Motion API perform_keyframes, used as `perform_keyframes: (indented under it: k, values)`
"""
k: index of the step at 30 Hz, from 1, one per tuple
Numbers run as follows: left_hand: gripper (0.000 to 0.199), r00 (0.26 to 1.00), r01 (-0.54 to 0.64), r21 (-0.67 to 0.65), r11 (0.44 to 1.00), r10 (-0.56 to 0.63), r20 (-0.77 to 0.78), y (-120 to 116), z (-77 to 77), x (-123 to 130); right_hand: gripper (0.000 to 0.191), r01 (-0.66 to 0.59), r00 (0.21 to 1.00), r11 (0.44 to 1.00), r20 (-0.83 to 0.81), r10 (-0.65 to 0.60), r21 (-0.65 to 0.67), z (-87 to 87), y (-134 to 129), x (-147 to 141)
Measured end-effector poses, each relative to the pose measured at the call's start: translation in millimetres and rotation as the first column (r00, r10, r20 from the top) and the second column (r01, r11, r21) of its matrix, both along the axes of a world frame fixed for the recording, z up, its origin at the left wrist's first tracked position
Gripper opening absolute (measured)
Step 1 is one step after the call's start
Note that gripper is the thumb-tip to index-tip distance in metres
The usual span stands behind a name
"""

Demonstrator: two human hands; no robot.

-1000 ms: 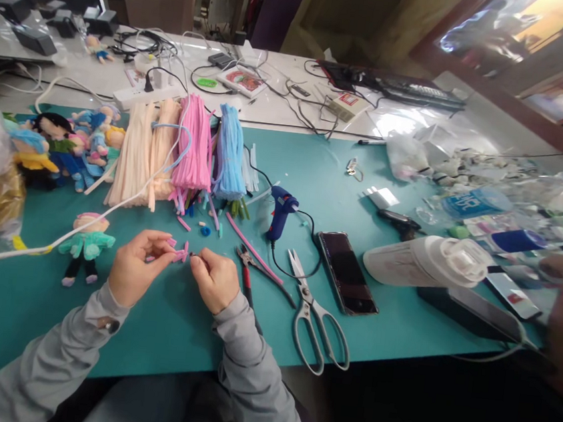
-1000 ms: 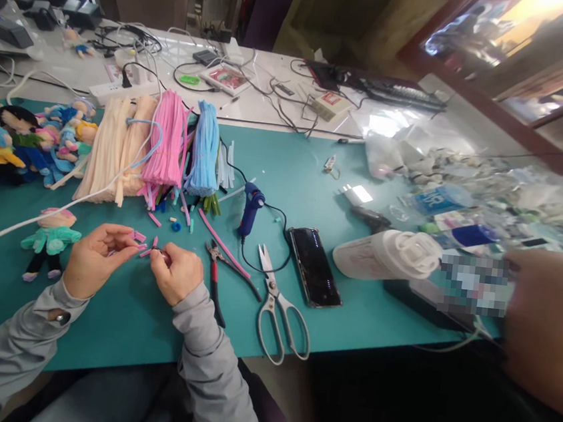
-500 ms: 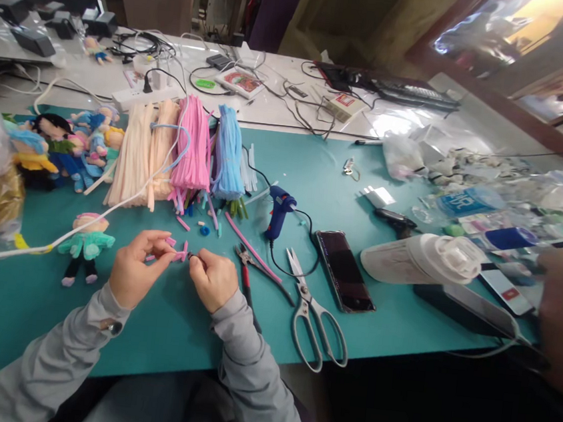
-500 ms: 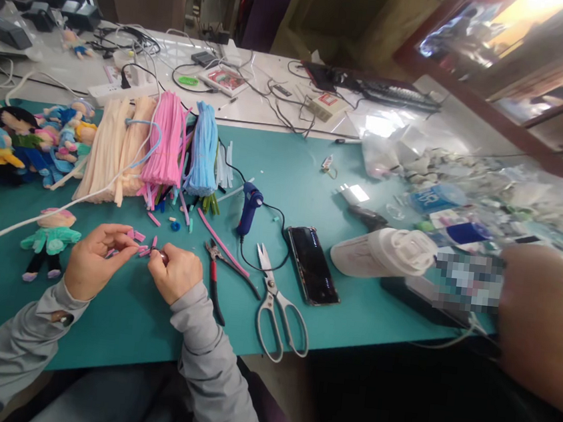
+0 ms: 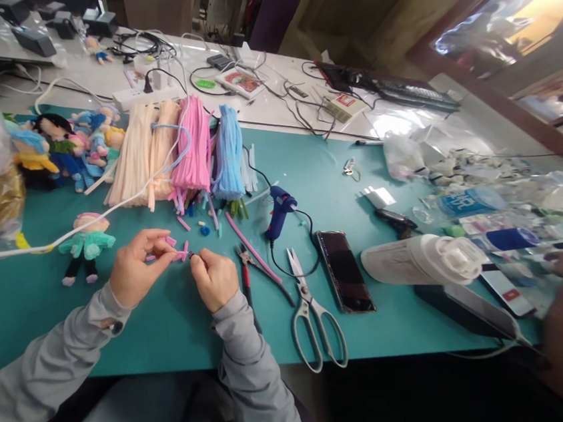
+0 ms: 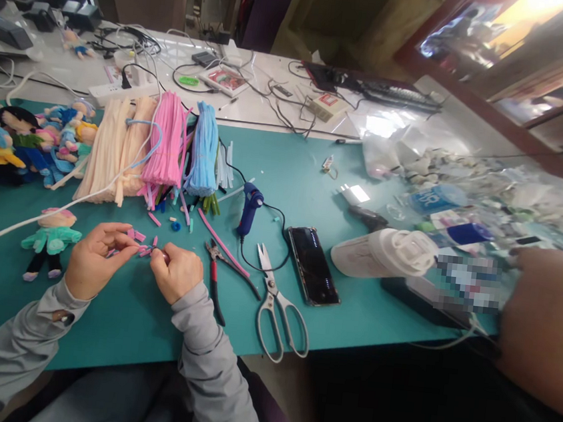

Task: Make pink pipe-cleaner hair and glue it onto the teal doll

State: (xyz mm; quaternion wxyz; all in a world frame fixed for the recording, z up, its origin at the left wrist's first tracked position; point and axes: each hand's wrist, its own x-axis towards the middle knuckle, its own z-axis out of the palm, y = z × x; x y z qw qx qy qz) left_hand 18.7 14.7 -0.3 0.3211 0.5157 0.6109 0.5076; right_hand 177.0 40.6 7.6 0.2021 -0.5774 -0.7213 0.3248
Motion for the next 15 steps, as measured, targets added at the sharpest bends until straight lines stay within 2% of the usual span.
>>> perform_keyframes:
  k: [3, 5, 9, 15]
  values:
    - [0.033, 0.994, -0.012, -0.033, 0.999, 0.015, 0.104, 2, 2.5, 1, 0.041, -0.021, 0.995, 1.0, -0.098, 0.019, -0.022, -1.4, 1, 4]
    - [0.037, 0.973, -0.012, -0.086, 0.996, 0.031, 0.23, 4, 5.0, 1, 0.046, -0.024, 0.986, 1.0, -0.167, 0.021, -0.017, -3.5, 2, 6]
    - [0.045, 0.882, 0.025, -0.228, 0.973, 0.086, 0.464, 11, 11.2, 0, 0.057, 0.013, 0.956, 1.0, -0.294, -0.009, 0.011, -7.4, 2, 11]
    - [0.048, 0.747, 0.111, -0.38, 0.918, 0.175, 0.641, 16, 19.0, -1, 0.064, 0.064, 0.927, 0.997, -0.373, -0.045, 0.038, -9.6, 2, 12]
